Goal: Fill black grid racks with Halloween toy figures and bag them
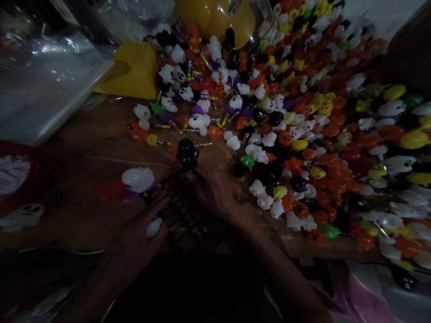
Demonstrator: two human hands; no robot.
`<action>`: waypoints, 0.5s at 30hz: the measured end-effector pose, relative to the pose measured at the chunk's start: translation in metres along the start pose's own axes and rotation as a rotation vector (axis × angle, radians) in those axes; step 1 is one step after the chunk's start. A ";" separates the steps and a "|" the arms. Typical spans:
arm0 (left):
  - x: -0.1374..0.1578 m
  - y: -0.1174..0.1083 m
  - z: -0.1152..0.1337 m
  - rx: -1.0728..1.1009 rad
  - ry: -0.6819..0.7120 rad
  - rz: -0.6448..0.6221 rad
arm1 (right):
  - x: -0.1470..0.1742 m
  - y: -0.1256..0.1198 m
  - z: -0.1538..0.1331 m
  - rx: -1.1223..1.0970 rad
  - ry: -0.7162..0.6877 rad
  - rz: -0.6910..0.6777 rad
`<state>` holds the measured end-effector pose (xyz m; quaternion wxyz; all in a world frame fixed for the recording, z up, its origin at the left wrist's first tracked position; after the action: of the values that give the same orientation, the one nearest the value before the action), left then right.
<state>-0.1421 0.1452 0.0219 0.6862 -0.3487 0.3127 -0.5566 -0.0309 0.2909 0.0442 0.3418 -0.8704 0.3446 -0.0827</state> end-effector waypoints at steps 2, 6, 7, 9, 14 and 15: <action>-0.001 0.002 -0.002 0.036 -0.011 -0.001 | 0.000 0.002 -0.002 -0.007 -0.014 -0.007; -0.001 0.008 -0.011 0.111 -0.049 -0.004 | 0.003 0.005 -0.007 -0.054 -0.028 -0.008; -0.001 0.010 -0.013 0.126 -0.054 -0.002 | 0.005 0.005 -0.008 -0.073 -0.021 0.006; -0.002 0.013 -0.015 0.148 -0.061 -0.009 | 0.008 0.002 -0.008 -0.129 0.014 0.068; -0.004 0.013 -0.013 0.166 -0.063 -0.034 | 0.015 0.002 0.004 -0.276 0.152 0.192; -0.004 0.013 -0.013 0.166 -0.064 -0.041 | 0.015 0.003 0.007 -0.285 0.166 0.192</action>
<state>-0.1464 0.1492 0.0045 0.7110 -0.3145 0.2359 -0.5830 -0.0191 0.2830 0.0354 0.1916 -0.8634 0.4612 -0.0717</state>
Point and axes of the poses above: each hand's wrist, its own x-axis away from the middle knuckle, its own y-axis out of the palm, z = x × y, the point moved 9 cm from there along -x, towards the middle knuckle, and after that the axes turned 8 degrees about -z, right-handed, at the moved point
